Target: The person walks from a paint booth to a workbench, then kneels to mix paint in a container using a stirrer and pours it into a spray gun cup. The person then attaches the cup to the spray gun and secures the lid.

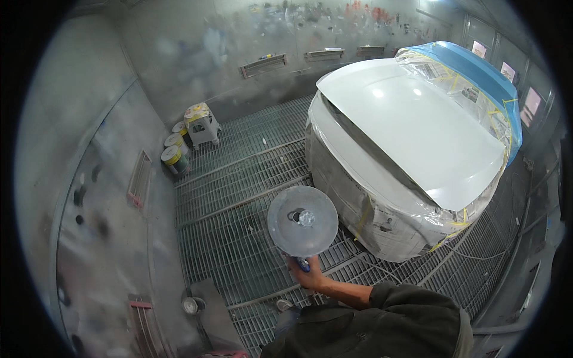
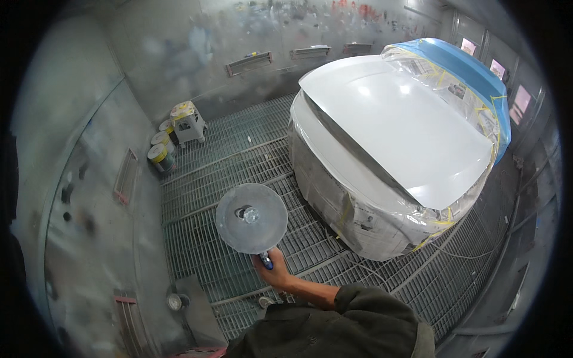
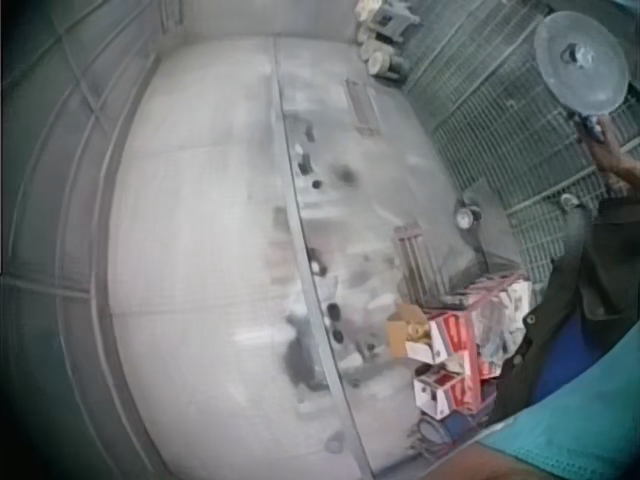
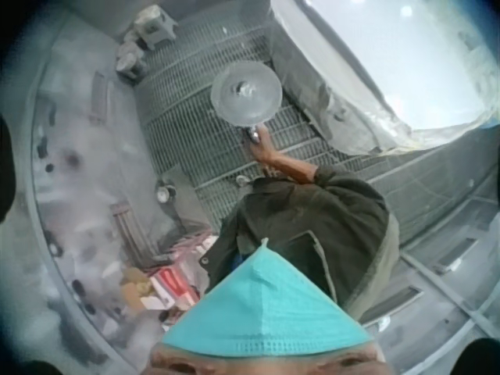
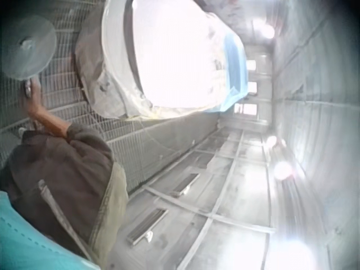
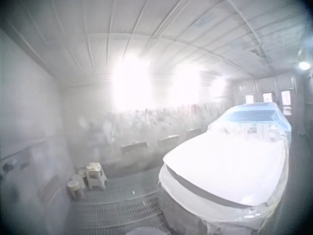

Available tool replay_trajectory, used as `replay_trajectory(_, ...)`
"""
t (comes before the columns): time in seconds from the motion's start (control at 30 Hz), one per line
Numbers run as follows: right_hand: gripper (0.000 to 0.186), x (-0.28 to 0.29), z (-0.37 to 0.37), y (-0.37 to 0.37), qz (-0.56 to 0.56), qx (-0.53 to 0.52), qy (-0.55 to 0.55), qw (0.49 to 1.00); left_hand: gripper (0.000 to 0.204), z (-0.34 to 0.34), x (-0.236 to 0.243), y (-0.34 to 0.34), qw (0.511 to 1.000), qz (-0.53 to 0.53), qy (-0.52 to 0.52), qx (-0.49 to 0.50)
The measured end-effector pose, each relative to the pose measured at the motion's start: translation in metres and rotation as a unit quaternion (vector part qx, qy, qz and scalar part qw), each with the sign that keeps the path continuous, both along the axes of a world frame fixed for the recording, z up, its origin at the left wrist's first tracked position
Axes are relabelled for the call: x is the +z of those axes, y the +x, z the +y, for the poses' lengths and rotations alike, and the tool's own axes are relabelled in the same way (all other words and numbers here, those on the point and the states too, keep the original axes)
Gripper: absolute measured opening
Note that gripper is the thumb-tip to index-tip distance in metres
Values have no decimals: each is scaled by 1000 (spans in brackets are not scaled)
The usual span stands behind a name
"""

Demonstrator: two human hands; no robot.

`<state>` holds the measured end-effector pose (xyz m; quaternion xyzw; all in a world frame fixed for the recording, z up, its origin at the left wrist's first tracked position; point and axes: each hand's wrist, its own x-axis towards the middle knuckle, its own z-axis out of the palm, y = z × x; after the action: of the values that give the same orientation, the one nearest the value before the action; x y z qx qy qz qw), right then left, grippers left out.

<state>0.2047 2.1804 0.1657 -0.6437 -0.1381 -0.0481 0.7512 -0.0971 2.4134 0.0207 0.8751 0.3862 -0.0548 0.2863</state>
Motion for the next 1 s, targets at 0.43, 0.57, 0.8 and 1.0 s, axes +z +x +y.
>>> replay_trajectory(0.43, 22, 9, 175, 142, -5, -84, -62, 994, 49, 226, -10, 152, 996, 19, -35, -77)
replay_trajectory(0.57, 17, -28, 227, 222, -4, -124, -68, 990, 49, 270, -20, 229, 995, 41, -39, -84)
replay_trajectory(0.8, 20, -33, 303, 416, 69, -210, -12, 975, 48, 355, -3, 417, 995, 50, -26, -81)
replay_trajectory(1.0, 29, 11, 326, 562, 80, -240, 66, 965, 48, 420, 8, 557, 994, 47, -35, -92)
